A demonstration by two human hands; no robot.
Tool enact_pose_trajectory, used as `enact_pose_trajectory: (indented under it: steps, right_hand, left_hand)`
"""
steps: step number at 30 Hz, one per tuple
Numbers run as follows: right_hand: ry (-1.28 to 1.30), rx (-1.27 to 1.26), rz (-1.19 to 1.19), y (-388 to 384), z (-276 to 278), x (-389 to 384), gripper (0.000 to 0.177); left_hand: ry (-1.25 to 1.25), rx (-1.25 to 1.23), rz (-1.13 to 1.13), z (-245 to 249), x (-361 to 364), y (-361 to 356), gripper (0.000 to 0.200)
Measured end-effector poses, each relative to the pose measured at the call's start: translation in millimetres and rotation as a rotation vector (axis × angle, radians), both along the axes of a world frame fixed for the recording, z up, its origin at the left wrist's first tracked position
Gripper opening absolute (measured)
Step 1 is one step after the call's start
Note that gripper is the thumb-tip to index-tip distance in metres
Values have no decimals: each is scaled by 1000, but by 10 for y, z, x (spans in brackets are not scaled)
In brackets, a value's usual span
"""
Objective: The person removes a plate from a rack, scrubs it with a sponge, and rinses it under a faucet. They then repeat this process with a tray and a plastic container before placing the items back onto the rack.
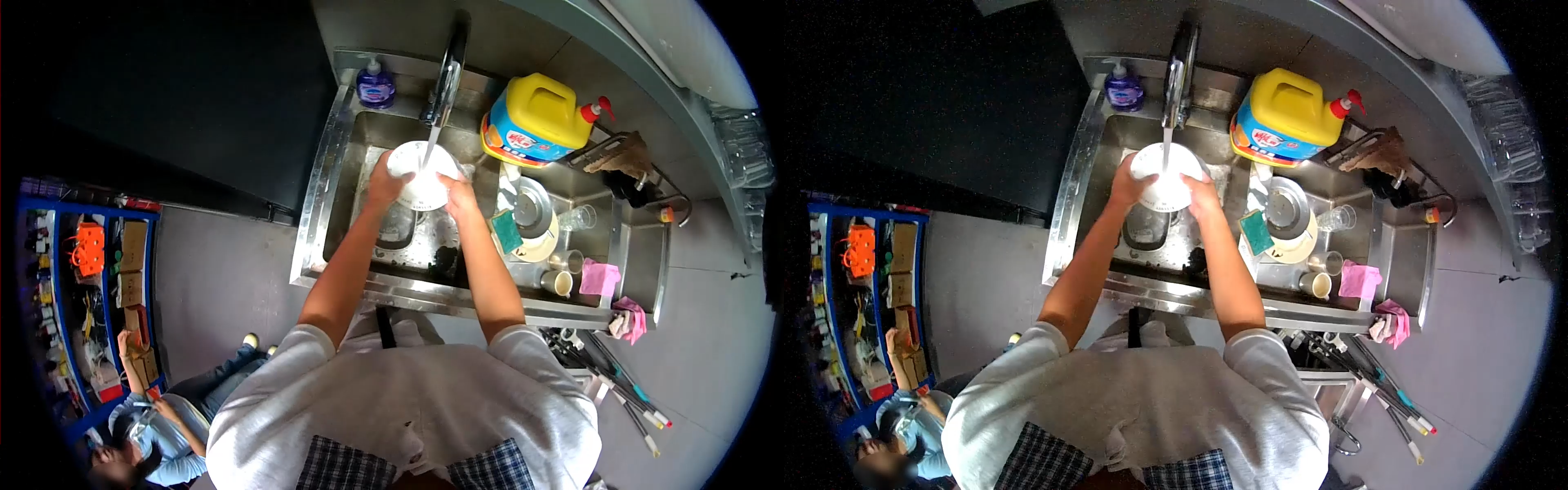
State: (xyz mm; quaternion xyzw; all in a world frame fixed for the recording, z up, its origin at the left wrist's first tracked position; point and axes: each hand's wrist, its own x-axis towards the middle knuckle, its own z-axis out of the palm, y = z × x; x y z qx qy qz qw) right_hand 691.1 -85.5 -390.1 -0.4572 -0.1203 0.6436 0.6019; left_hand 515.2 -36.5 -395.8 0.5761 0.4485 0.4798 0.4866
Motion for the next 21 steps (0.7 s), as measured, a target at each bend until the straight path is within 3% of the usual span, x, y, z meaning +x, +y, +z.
enact_pose_trajectory:
  steps: [2,4,6,7,8,10,14,16,18,20,21]
  right_hand:
    - [-50,-39,83,-39,67,-86,37]
    - [-202,-52,200,-85,186,-81,35]
    - [-306,20,132,-89,139,-147,25]
    - [-320,-2,87,-112,163,-170,25]
    - [-329,-24,40,-124,212,-210,25]
    - [-349,-66,-20,-82,164,-223,24]
    - [-384,5,-111,-173,224,-259,24]
    - [-666,-35,-103,-181,138,-302,23]
    - [-864,-109,-127,-35,-89,-235,19]
    - [-781,2,-113,-76,125,-219,18]
    - [-775,-30,-88,-124,265,-287,20]
  left_hand:
    - [309,29,172,-56,-17,7,47]
    - [569,-203,119,129,-29,-4,48]
    - [815,-438,52,307,61,-33,51]
    - [890,-258,137,-56,195,-85,57]
    - [1026,82,176,-428,319,-105,62]
    - [1160,162,-80,286,514,-430,65]
    - [958,204,-30,-191,400,-59,60]
    - [1272,62,-226,-77,398,21,61]
    - [680,121,72,-611,647,-160,59]
    - [929,21,-37,-185,691,-393,61]
    - [877,74,-5,-264,592,-402,63]
